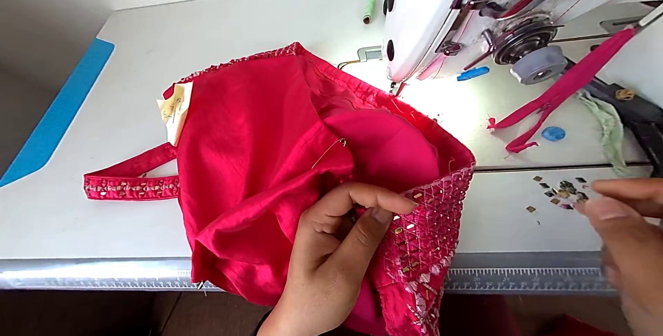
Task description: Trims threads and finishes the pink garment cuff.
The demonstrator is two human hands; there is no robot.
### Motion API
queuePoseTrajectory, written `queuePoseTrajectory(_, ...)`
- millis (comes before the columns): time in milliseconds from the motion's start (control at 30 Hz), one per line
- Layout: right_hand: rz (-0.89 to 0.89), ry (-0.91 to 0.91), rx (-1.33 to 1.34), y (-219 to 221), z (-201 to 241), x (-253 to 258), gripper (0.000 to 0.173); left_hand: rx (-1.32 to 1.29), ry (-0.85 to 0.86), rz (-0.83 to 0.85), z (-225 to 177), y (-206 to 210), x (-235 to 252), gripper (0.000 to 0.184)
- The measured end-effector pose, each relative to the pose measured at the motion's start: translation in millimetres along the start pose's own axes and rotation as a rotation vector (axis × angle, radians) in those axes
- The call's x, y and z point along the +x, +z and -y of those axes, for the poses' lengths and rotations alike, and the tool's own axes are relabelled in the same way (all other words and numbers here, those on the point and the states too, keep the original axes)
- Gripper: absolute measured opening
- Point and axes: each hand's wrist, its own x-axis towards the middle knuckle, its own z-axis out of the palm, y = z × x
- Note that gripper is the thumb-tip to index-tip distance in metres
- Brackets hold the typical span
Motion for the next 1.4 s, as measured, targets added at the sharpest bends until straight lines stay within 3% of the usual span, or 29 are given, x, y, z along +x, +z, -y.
queuePoseTrajectory(100, 0.140, -0.057, 0.194, 10, 22, -9, 0.013, -0.022, -0.004, -0.004, 0, 0, 0, 0.018)
queuePoseTrajectory(233, 0.244, -0.231, 0.236, 34, 41, -22, 0.018, -0.042, -0.024, -0.006, -1, 0, -1, 0.019)
queuePoseTrajectory(400, 0.310, -0.476, 0.057, 55, 53, -32, 0.022, -0.130, -0.073, -0.019, -1, -2, -3, 0.026)
queuePoseTrajectory(500, 0.277, -0.529, 0.020, 60, 50, -35, 0.021, -0.186, -0.080, -0.007, -2, -1, -3, 0.035)
queuePoseTrajectory(633, 0.381, -0.353, 0.311, 49, 54, -31, 0.027, -0.179, -0.070, -0.038, -3, 1, -2, 0.035)
queuePoseTrajectory(800, 0.663, -0.066, 0.722, 42, 63, -29, 0.056, -0.163, -0.024, -0.051, -1, 2, -2, 0.034)
queuePoseTrajectory(933, 0.784, 0.069, 0.900, 49, 67, -30, 0.050, -0.127, 0.059, -0.003, 3, -1, -2, 0.011)
queuePoseTrajectory(1200, 0.807, 0.259, 1.051, 56, 63, -30, 0.043, -0.220, -0.020, 0.036, 0, -4, -3, 0.019)
queuePoseTrajectory(1400, 0.824, 0.280, 1.045, 56, 64, -27, 0.039, -0.263, -0.047, 0.042, -2, -4, -2, 0.021)
